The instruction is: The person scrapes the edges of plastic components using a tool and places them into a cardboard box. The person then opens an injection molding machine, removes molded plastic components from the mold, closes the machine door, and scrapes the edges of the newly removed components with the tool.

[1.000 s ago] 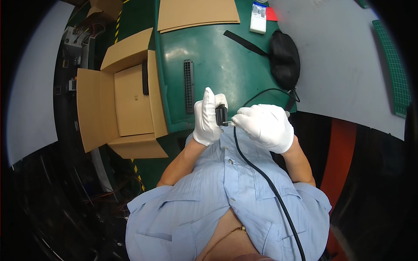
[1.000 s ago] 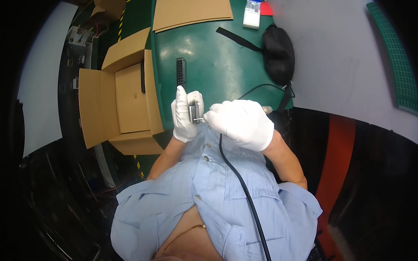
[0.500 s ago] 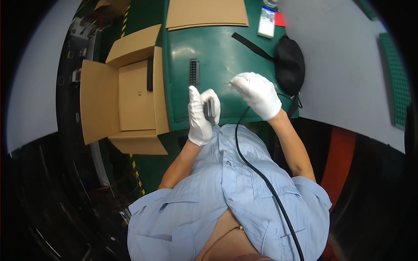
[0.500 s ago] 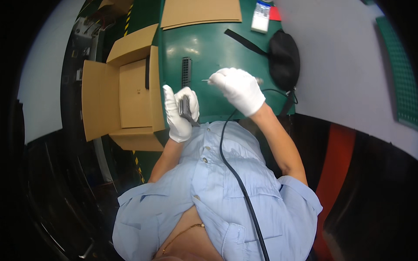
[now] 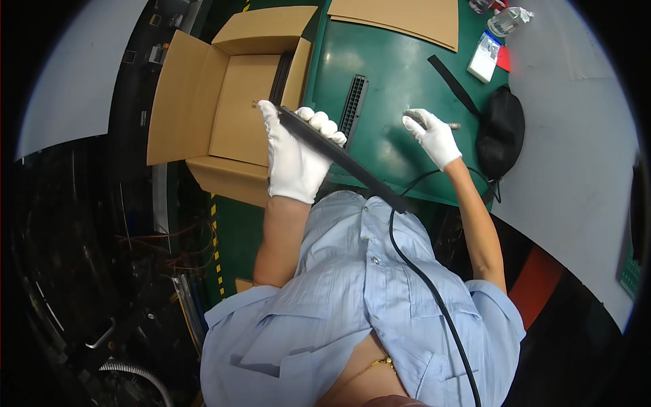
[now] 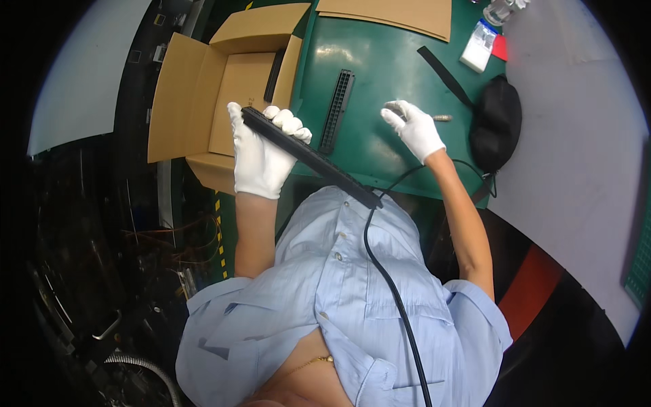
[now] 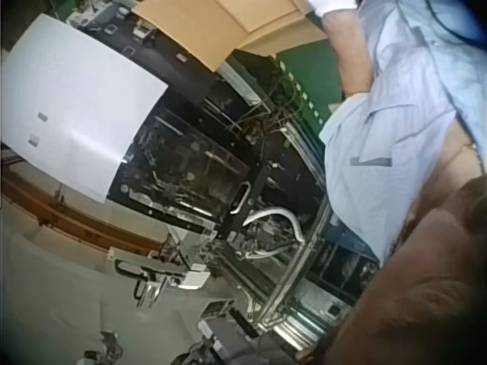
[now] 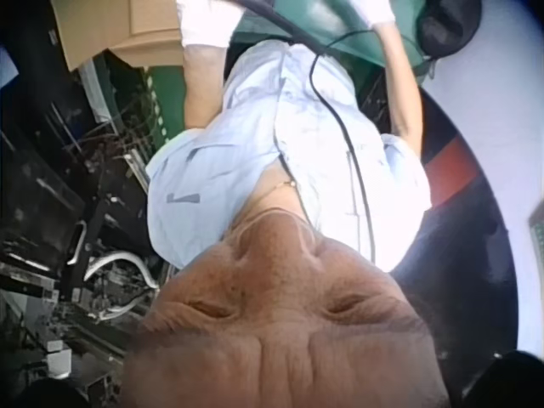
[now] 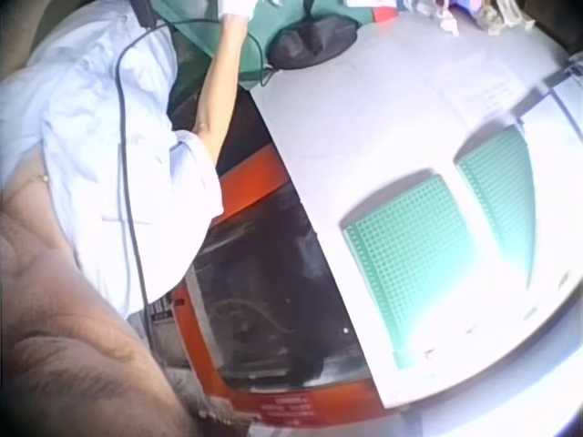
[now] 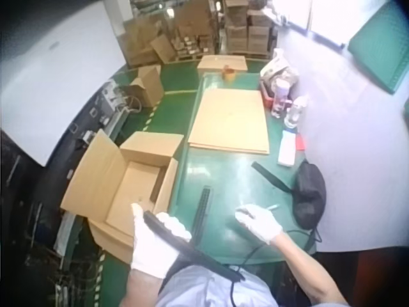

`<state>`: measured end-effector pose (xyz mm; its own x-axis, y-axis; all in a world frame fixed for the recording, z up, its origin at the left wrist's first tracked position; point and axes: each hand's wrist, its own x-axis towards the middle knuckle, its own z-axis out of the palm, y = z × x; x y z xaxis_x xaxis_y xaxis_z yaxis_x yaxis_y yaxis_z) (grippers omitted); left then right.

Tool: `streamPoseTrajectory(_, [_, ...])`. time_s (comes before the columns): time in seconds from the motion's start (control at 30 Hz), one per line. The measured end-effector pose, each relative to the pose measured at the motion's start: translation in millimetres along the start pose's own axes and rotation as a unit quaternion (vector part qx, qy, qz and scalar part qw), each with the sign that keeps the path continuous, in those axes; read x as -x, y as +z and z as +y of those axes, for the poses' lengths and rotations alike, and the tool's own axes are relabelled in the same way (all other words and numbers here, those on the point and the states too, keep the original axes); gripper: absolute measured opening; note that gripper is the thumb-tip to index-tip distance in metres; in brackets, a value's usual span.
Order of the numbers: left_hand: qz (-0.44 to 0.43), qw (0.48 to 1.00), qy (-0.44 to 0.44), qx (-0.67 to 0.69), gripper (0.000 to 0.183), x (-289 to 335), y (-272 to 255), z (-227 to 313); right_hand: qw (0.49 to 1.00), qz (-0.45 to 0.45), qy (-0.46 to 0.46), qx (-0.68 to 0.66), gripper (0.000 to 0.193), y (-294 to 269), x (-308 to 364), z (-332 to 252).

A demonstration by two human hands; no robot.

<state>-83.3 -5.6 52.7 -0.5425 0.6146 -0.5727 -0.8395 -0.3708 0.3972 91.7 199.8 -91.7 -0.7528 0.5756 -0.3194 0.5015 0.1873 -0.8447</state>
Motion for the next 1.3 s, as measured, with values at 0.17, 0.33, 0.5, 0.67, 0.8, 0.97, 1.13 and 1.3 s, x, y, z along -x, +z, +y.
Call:
streamPoseTrajectory(0.17, [-0.075,0.995,-0.067,0.008,0.064,-16.2,-4.8,-10.9,0.958,-0.224,0.002,-0.181,0.06,-15.2,85.7,-88.0])
streamPoseTrajectory(0.33, [-0.113,0.988,-0.103,0.009,0.058,-19.4,-3.3,-26.3,0.955,-0.242,0.072,-0.157,0.075,-18.1,124.6,-123.2])
streamPoseTrajectory(0.5, [-0.102,0.987,-0.121,0.021,0.052,-15.5,0.8,-39.5,0.954,-0.22,0.137,-0.15,0.072,-27.4,143.7,-132.8])
streamPoseTrajectory(0.67, [-0.149,0.981,-0.122,0.011,0.051,-13.4,5.3,-50.5,0.957,-0.173,0.165,-0.165,0.063,-32.4,156.6,-136.5])
streamPoseTrajectory(0.8, [-0.144,0.984,-0.099,-0.014,0.039,-4.7,17.3,-59.1,0.969,-0.154,0.145,-0.128,0.061,-35.6,159.1,-136.7])
streamPoseTrajectory(0.97, [-0.121,0.973,0.04,-0.195,0.032,0.4,24.3,-72.2,0.977,-0.133,0.101,-0.131,0.068,-31.7,164.5,-129.8])
streamPoseTrajectory(1.13, [-0.119,0.985,0.001,-0.125,0.042,-10.8,19.3,-66.6,0.976,-0.131,0.115,-0.131,0.066,-35.0,167.5,-134.6])
streamPoseTrajectory(1.3, [-0.138,0.981,0.008,-0.138,0.061,-12.2,20.6,-64.8,0.985,-0.113,0.106,-0.079,0.065,-30.6,173.1,-131.8])
